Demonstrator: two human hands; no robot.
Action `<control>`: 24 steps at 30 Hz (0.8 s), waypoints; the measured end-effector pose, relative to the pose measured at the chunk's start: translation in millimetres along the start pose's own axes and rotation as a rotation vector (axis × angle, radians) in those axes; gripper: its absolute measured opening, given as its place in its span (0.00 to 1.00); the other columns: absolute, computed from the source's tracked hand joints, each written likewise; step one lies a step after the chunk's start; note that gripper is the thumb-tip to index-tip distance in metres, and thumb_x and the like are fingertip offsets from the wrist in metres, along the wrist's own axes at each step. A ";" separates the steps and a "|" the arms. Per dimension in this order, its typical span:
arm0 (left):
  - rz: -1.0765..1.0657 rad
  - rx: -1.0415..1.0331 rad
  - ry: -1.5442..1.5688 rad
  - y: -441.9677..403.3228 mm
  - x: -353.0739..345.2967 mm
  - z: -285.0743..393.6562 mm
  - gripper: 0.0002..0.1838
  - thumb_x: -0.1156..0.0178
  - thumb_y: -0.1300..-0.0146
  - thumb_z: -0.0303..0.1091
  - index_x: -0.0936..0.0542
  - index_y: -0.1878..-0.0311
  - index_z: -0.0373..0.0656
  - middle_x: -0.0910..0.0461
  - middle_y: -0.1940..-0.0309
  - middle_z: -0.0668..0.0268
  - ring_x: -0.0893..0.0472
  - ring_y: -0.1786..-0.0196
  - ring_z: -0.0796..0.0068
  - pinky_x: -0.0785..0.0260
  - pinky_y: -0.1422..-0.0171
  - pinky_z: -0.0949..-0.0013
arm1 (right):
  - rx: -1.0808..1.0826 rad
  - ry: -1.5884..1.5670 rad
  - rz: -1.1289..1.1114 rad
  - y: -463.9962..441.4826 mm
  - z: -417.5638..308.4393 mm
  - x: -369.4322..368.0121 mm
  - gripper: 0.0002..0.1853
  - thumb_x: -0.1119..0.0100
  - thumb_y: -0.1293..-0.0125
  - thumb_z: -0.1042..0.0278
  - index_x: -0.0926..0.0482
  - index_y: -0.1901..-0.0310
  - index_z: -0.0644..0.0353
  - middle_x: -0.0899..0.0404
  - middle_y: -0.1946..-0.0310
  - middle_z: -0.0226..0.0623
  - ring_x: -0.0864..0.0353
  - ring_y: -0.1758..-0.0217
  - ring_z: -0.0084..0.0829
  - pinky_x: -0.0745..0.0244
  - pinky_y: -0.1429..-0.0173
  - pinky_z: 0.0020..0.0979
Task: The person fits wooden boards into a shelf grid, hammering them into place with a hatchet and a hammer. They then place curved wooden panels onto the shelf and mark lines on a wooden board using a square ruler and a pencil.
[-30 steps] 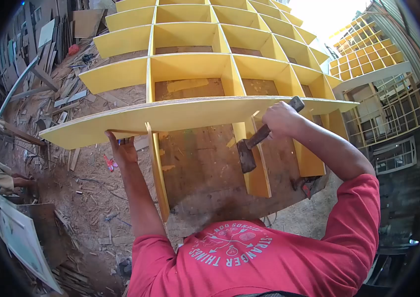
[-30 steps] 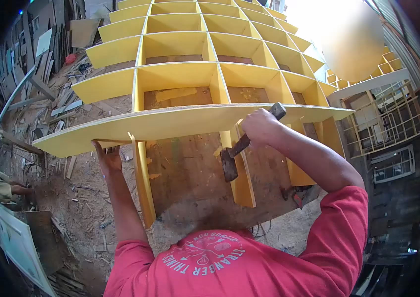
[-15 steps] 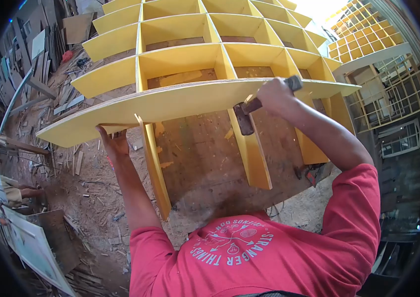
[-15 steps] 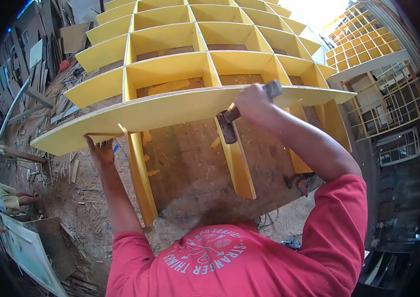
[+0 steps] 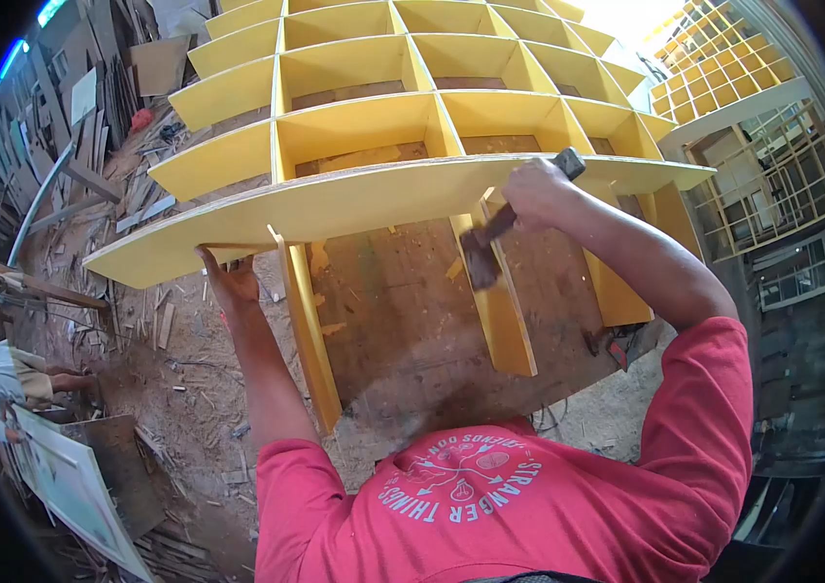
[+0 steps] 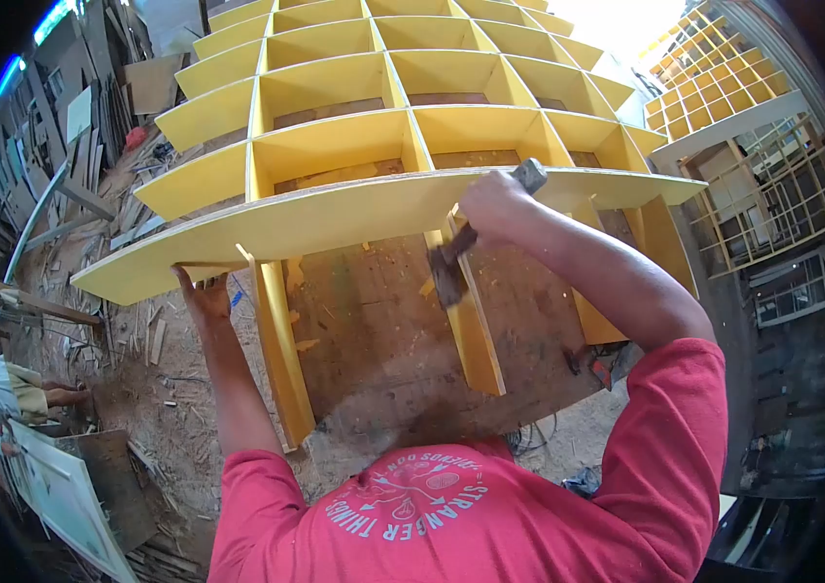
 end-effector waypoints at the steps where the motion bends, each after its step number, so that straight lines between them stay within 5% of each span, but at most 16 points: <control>1: -0.013 0.006 0.007 -1.1 1.0 -1.4 0.58 0.27 0.33 0.66 0.43 0.13 0.42 0.46 0.15 0.51 0.41 0.14 0.47 0.38 0.14 0.33 | -0.040 0.006 0.031 -3.4 5.6 -3.6 0.08 0.23 0.46 0.61 0.07 0.66 0.51 0.07 0.65 0.35 0.06 0.58 0.35 0.14 0.53 0.38; 10: 0.046 0.011 0.036 -16.2 1.9 -9.3 0.57 0.25 0.35 0.65 0.39 0.13 0.45 0.45 0.15 0.52 0.40 0.15 0.47 0.36 0.14 0.35 | -0.038 -0.078 0.191 -11.9 19.8 -15.6 0.09 0.28 0.45 0.62 0.09 0.68 0.58 0.09 0.69 0.44 0.07 0.61 0.45 0.13 0.50 0.45; 14: 0.012 0.026 -0.001 -16.5 9.4 -17.4 0.57 0.23 0.36 0.65 0.40 0.14 0.43 0.43 0.15 0.51 0.40 0.14 0.48 0.38 0.12 0.38 | -0.076 -0.078 0.093 -5.7 11.0 -18.1 0.10 0.26 0.42 0.59 0.08 0.65 0.56 0.08 0.66 0.42 0.06 0.56 0.43 0.13 0.48 0.43; 20: 0.002 0.095 0.036 -32.0 49.7 -51.1 0.65 0.29 0.34 0.71 0.51 0.12 0.37 0.49 0.13 0.47 0.43 0.12 0.47 0.44 0.09 0.42 | -0.074 -0.699 0.305 52.7 34.3 -37.0 0.23 0.26 0.33 0.46 0.13 0.58 0.63 0.10 0.61 0.45 0.09 0.59 0.50 0.17 0.49 0.47; 24: 0.112 0.110 -0.019 -24.3 70.6 -61.2 0.66 0.29 0.35 0.74 0.51 0.10 0.40 0.52 0.12 0.44 0.50 0.10 0.48 0.60 0.06 0.45 | -0.117 -1.438 0.299 76.0 36.4 -71.2 0.20 0.34 0.22 0.49 0.20 0.49 0.60 0.15 0.67 0.36 0.14 0.67 0.32 0.20 0.58 0.36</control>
Point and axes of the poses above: each hand's wrist, its own y-axis away from the middle knuckle, its own x-axis out of the back of the hand, z = x × y, the point moved 9 cm from there along -y, towards the middle knuckle
